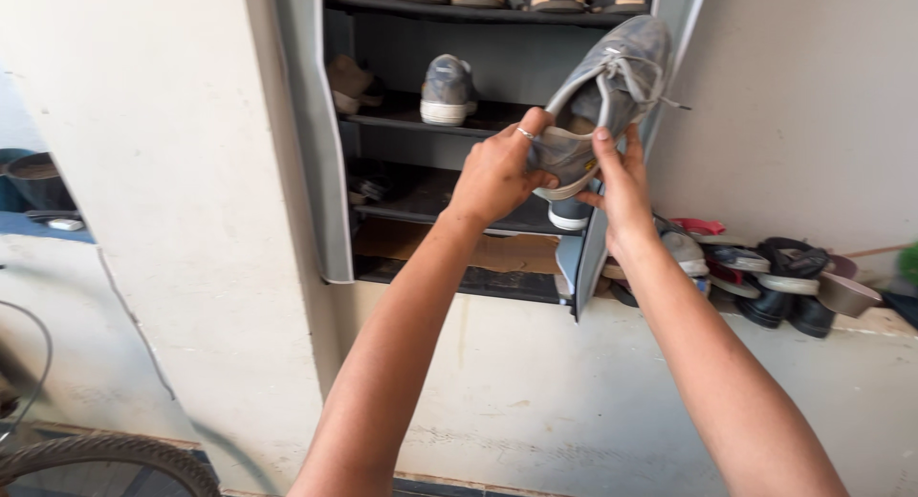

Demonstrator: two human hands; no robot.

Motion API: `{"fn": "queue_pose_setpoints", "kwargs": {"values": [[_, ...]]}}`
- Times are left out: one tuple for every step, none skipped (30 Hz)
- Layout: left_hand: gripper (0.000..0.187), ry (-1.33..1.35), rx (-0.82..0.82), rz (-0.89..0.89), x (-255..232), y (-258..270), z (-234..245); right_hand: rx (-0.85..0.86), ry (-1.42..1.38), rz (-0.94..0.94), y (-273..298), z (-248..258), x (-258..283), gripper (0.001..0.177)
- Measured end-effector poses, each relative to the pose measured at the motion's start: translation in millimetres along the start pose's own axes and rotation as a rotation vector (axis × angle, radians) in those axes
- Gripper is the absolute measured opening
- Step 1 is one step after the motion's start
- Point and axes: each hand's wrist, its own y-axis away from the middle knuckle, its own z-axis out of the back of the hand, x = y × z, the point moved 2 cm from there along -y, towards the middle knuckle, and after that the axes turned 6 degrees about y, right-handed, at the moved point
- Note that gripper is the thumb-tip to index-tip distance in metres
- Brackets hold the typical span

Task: The person removes various shoes from a hanging fabric shoe rack and rearranges them on the shelves. They handle sneakers, sandals, and slippers one at a time, placing them back into the rack in a more organized manner.

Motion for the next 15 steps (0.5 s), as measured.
{"fn": "queue_pose_setpoints", "kwargs": {"values": [[0.071,-0.022,0.014,0.030,3.9,2.1,9.5,0.026,0.001,-0.011,0.0,-9.8,0.0,0.109],[0.072,-0.044,0.028,0.061,8.1,4.2,18.6,0.053,0.003,-0.022,-0.6,-18.2,0.0,0.110],[0.073,-0.057,0.030,0.079,12.2,5.7,26.8,0.077,0.005,-0.026,-2.1,-26.2,-0.5,0.110],[0.073,-0.070,0.033,0.097,16.0,6.6,33.3,0.100,0.007,-0.032,-3.8,-34.5,-2.4,0.110],[0.074,-0.083,0.036,0.116,20.1,7.7,38.9,0.123,0.010,-0.036,-6.2,-41.6,-5.0,0.110],[0.074,-0.103,0.043,0.140,24.5,8.9,43.4,0.156,0.027,-0.048,-9.0,-47.2,-8.4,0.110],[0.073,-0.123,0.050,0.165,29.2,10.0,47.3,0.190,0.044,-0.059,-12.1,-53.0,-12.6,0.110],[0.073,-0.142,0.056,0.188,33.7,9.9,49.1,0.222,0.062,-0.069,-16.0,-57.8,-17.0,0.111],[0.073,-0.145,0.042,0.177,37.1,9.9,49.6,0.246,0.071,-0.076,-19.9,-61.9,-21.9,0.110],[0.074,-0.148,0.027,0.165,40.5,9.5,49.4,0.269,0.080,-0.082,-24.4,-65.3,-26.4,0.110],[0.074,-0.151,0.012,0.152,44.4,8.6,49.0,0.291,0.089,-0.087,-29.8,-67.9,-30.5,0.110],[0.075,-0.163,0.015,0.182,49.4,6.7,46.8,0.304,0.096,-0.091,-36.2,-68.9,-34.3,0.109],[0.075,-0.174,0.018,0.212,54.3,3.9,42.7,0.317,0.102,-0.096,-42.9,-69.5,-38.1,0.107],[0.075,-0.186,0.018,0.245,59.8,1.1,38.3,0.332,0.110,-0.099,-50.3,-71.2,-41.9,0.106],[0.075,-0.190,0.002,0.238,64.7,-1.7,33.6,0.331,0.109,-0.102,-57.6,-71.6,-45.7,0.103]]}}
